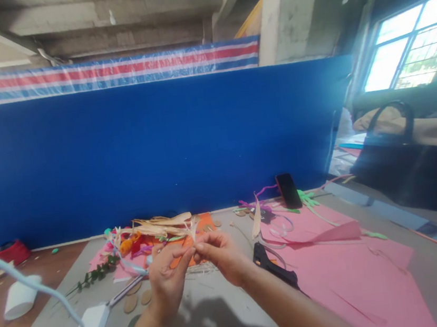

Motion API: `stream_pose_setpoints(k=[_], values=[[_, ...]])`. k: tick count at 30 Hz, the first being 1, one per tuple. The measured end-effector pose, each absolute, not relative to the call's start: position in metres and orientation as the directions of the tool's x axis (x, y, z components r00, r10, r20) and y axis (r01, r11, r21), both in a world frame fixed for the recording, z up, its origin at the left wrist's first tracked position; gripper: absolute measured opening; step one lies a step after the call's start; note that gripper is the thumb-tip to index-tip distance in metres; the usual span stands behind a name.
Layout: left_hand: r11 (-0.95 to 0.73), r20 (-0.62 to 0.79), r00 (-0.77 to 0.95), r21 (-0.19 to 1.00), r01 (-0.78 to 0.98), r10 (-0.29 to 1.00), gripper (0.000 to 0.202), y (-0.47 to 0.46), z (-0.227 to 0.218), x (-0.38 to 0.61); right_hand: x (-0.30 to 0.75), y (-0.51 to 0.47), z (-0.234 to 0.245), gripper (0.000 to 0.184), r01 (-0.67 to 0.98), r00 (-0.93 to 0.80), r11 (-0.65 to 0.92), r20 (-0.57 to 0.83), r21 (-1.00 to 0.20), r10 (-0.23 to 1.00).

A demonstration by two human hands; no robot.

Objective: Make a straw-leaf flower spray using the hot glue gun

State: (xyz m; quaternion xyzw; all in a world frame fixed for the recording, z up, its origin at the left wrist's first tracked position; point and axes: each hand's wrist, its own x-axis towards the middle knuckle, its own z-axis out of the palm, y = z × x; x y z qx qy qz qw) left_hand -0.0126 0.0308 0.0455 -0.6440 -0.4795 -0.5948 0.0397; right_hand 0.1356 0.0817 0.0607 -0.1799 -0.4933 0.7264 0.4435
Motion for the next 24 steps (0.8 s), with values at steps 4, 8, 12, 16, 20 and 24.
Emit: stream_pose_setpoints(k=[4, 8, 12, 16, 20, 24], values=[[-0.532, 0.776, -0.223, 0.581, 0.616, 0.59, 0.013, 0.0313, 0.0433, -0.0127, 0.133, 0.079, 0.0618, 0.024, -0.494, -0.523, -0.11, 0.194, -0.862, 0.83], [-0.545, 0.766, -0.238, 0.606, 0.58, 0.598, 0.013, 0.0322, 0.0418, -0.0122, 0.1324, 0.0783, 0.0621, 0.023, -0.49, -0.517, -0.12, 0.177, -0.863, 0.838], [-0.528, 0.728, -0.263, 0.654, 0.541, 0.633, 0.012, 0.0323, 0.0422, -0.0122, 0.1331, 0.0795, 0.061, 0.024, -0.487, -0.532, -0.148, 0.158, -0.861, 0.832], [-0.523, 0.716, -0.284, 0.673, 0.522, 0.638, 0.011, 0.0315, 0.0428, -0.0122, 0.1329, 0.0782, 0.0627, 0.025, -0.493, -0.53, -0.152, 0.157, -0.857, 0.833], [-0.501, 0.691, -0.292, 0.697, 0.513, 0.661, 0.014, 0.0313, 0.0422, -0.011, 0.1334, 0.0782, 0.0628, 0.025, -0.482, -0.518, -0.14, 0.153, -0.865, 0.841], [-0.47, 0.593, -0.366, 0.8, 0.373, 0.718, 0.015, 0.0347, 0.0422, -0.0107, 0.1348, 0.0791, 0.0636, 0.023, -0.46, -0.508, -0.089, 0.18, -0.883, 0.842]])
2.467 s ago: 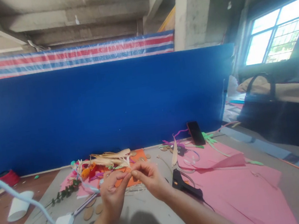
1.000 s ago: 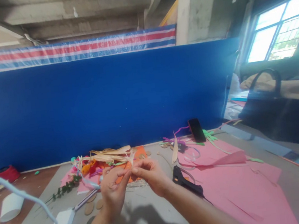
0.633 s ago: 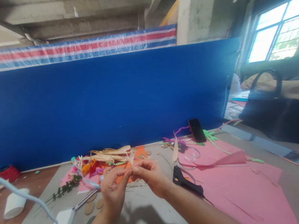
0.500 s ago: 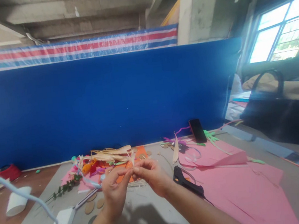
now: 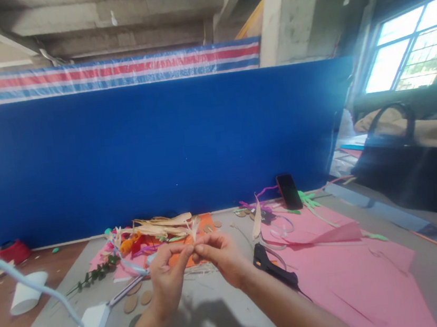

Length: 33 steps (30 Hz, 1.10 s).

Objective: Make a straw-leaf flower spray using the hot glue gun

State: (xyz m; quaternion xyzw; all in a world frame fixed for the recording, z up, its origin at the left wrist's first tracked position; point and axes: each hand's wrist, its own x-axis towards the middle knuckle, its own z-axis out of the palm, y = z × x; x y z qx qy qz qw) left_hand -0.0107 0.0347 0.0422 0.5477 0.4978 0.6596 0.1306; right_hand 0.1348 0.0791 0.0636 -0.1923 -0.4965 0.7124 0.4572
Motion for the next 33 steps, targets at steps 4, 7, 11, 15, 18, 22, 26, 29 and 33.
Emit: stream_pose_setpoints(k=[4, 7, 11, 15, 18, 22, 26, 29, 33], values=[[-0.433, 0.461, -0.402, 0.886, 0.165, 0.791, 0.021, 0.042, 0.043, -0.014, 0.135, 0.078, 0.068, 0.02, -0.467, -0.42, 0.055, 0.276, -0.883, 0.864], [-0.371, 0.36, -0.401, 0.927, 0.053, 0.842, 0.039, 0.047, 0.043, -0.016, 0.133, 0.077, 0.069, 0.029, -0.521, -0.377, 0.089, 0.322, -0.849, 0.868], [-0.373, 0.321, -0.389, 0.926, -0.063, 0.863, 0.026, 0.048, 0.045, -0.014, 0.13, 0.078, 0.065, 0.039, -0.527, -0.371, 0.131, 0.367, -0.839, 0.853], [-0.376, 0.338, -0.297, 0.923, -0.078, 0.893, 0.036, 0.047, 0.044, -0.015, 0.128, 0.079, 0.059, 0.04, -0.456, -0.366, 0.211, 0.398, -0.865, 0.841], [-0.43, 0.43, -0.268, 0.901, 0.061, 0.862, 0.022, 0.048, 0.04, -0.018, 0.129, 0.078, 0.056, 0.037, -0.326, -0.345, 0.333, 0.439, -0.885, 0.83], [-0.479, 0.529, -0.259, 0.846, 0.234, 0.809, 0.018, 0.045, 0.04, -0.018, 0.13, 0.073, 0.056, 0.03, -0.186, -0.313, 0.5, 0.533, -0.846, 0.786], [-0.505, 0.589, -0.245, 0.798, 0.329, 0.77, 0.018, 0.038, 0.044, -0.015, 0.128, 0.07, 0.055, 0.026, -0.097, -0.262, 0.613, 0.614, -0.784, 0.744], [-0.54, 0.644, -0.231, 0.749, 0.384, 0.729, 0.016, 0.036, 0.042, -0.015, 0.128, 0.071, 0.052, 0.023, -0.062, -0.261, 0.675, 0.665, -0.735, 0.7], [-0.586, 0.723, -0.199, 0.664, 0.465, 0.661, 0.012, 0.036, 0.034, -0.018, 0.13, 0.073, 0.044, 0.022, 0.017, -0.241, 0.72, 0.696, -0.693, 0.676]])
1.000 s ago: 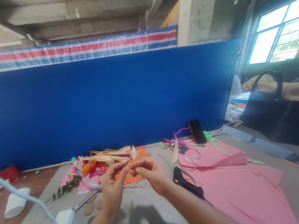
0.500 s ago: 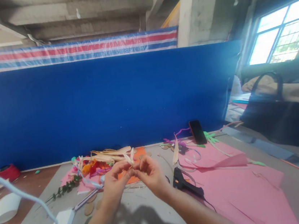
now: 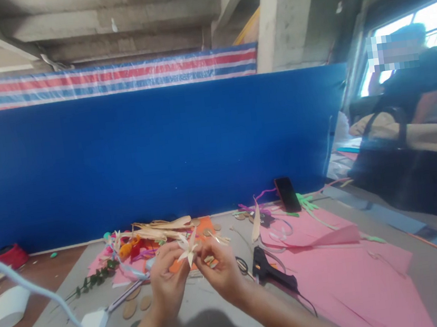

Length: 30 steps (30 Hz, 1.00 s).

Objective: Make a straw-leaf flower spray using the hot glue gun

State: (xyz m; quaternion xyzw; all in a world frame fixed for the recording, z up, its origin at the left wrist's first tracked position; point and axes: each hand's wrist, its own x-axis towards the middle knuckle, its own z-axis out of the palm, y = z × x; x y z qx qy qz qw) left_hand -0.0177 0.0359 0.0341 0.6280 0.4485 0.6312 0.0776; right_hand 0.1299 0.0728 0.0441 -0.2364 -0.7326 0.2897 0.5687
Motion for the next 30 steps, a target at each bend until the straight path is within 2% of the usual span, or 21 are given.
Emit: stream_pose_setpoints(k=[6, 13, 18, 23, 27, 30], values=[[-0.616, 0.814, -0.104, 0.51, 0.601, 0.572, 0.008, 0.032, 0.035, -0.02, 0.132, 0.072, 0.043, 0.022, 0.038, -0.242, 0.739, 0.712, -0.672, 0.66], [-0.645, 0.86, -0.046, 0.416, 0.641, 0.509, 0.01, 0.029, 0.042, -0.019, 0.133, 0.068, 0.051, 0.024, -0.017, -0.258, 0.716, 0.695, -0.698, 0.671], [-0.636, 0.867, 0.006, 0.362, 0.682, 0.499, 0.013, 0.026, 0.047, -0.025, 0.139, 0.066, 0.065, 0.005, -0.046, -0.324, 0.743, 0.714, -0.667, 0.621], [-0.608, 0.893, 0.062, 0.251, 0.753, 0.446, 0.014, 0.028, 0.05, -0.031, 0.146, 0.065, 0.076, 0.019, -0.172, -0.362, 0.7, 0.705, -0.693, 0.61], [-0.595, 0.938, 0.123, 0.101, 0.797, 0.324, 0.014, 0.03, 0.051, -0.03, 0.145, 0.064, 0.076, 0.022, -0.155, -0.34, 0.663, 0.67, -0.732, 0.66], [-0.592, 0.942, 0.14, 0.073, 0.802, 0.305, 0.013, 0.032, 0.05, -0.03, 0.144, 0.063, 0.075, 0.021, -0.133, -0.296, 0.64, 0.647, -0.757, 0.703]])
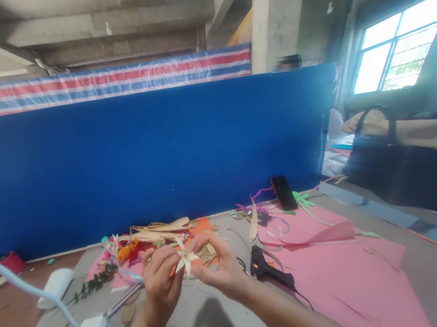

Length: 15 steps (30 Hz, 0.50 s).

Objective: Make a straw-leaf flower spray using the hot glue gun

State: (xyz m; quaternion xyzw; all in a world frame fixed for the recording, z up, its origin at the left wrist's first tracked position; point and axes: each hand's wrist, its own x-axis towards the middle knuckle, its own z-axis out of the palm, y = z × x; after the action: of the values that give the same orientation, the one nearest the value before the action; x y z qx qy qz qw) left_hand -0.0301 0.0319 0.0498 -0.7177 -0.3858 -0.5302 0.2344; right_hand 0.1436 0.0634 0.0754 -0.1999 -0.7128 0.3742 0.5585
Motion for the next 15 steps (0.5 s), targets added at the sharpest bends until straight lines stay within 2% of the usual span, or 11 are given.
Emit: stream_pose_setpoints(k=[5, 12, 15], values=[[-0.622, 0.937, 0.155, 0.079, 0.779, 0.313, 0.015, 0.032, 0.049, -0.033, 0.144, 0.06, 0.079, 0.016, -0.102, -0.29, 0.585, 0.586, -0.805, 0.757], [-0.647, 0.944, 0.138, 0.095, 0.756, 0.299, 0.017, 0.027, 0.061, -0.025, 0.143, 0.052, 0.087, 0.011, -0.163, -0.284, 0.543, 0.566, -0.824, 0.774], [-0.659, 0.937, 0.128, 0.127, 0.741, 0.325, 0.016, 0.025, 0.059, -0.026, 0.142, 0.051, 0.087, 0.012, -0.191, -0.315, 0.475, 0.512, -0.859, 0.799]])
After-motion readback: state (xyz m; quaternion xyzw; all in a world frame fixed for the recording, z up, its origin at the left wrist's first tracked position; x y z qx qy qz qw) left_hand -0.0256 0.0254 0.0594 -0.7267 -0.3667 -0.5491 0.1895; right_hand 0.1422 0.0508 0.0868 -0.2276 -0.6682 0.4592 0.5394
